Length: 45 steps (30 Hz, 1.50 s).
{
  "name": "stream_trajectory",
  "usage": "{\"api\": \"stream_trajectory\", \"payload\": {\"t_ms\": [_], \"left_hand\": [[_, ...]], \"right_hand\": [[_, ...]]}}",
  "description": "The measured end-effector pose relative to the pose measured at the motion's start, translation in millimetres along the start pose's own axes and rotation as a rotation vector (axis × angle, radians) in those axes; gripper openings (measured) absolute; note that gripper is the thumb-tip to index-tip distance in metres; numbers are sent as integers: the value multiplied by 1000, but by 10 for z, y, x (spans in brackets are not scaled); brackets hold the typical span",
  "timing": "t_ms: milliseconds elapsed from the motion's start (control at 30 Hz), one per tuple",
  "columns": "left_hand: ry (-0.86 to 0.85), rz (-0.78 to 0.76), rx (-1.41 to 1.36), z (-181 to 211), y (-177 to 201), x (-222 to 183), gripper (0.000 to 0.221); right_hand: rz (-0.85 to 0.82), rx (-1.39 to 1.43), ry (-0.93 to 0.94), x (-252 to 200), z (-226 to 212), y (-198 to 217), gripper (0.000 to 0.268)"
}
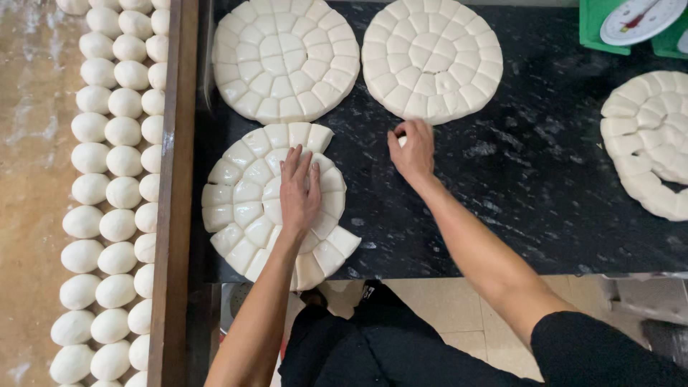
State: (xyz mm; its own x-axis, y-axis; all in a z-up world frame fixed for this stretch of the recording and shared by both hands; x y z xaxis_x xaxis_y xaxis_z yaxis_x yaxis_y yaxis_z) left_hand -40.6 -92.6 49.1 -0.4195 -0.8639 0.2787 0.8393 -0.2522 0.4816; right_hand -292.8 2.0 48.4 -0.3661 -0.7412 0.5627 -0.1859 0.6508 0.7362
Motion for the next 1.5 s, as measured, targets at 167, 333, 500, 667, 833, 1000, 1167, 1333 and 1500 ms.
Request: {"api": "stream_trajectory", "payload": {"t_ms": [167,333,500,667,833,1000,1167,1333,1500], "left_hand": [[-114,120,1,94,510,437,36],[-85,327,91,-205,1516,1066,33],[110,594,-121,-807,2139,1540,34],[206,765,-251,-1028,2190,1677,36],[290,800,-347,-998,2262,1543,44],[359,824,-369,-977,2359,1553,51],[334,806,-356,-880,2420,1564,53],[344,763,-329,-869,2341,1585,52],[208,726,-238,-857,2197,1630,37]], "right_hand": [[-116,160,-4,-271,-267,-34,23],[-432,123,-201,-478,-7,253,67],[-622,522,-635,-227,60,-229,61],[-537,623,-92,1433,-1568,-955,55],[-340,503,425,2751,-3373,-1876,54],[-341,338,637,3350,-4270,-3090,64],[-561,166,578,3456,-4426,-3845,85],[-420,495,477,3397,-4021,-3167,75],[-299,597,116,2790,-2659,-2001,37]]}}
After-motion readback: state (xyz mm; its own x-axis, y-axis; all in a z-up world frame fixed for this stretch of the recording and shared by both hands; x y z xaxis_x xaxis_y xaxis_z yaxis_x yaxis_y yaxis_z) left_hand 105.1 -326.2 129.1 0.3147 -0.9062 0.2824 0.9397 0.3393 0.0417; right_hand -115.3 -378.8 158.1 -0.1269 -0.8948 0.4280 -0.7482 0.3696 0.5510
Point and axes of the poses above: each hand's wrist, its own x-axis towards the middle knuckle, its own y-axis out of the back of the hand, z = x × y, the point moved 10 cm from there along x, towards the middle knuckle, and after that the axes turned 5 degrees about y, right-handed, at the moved point
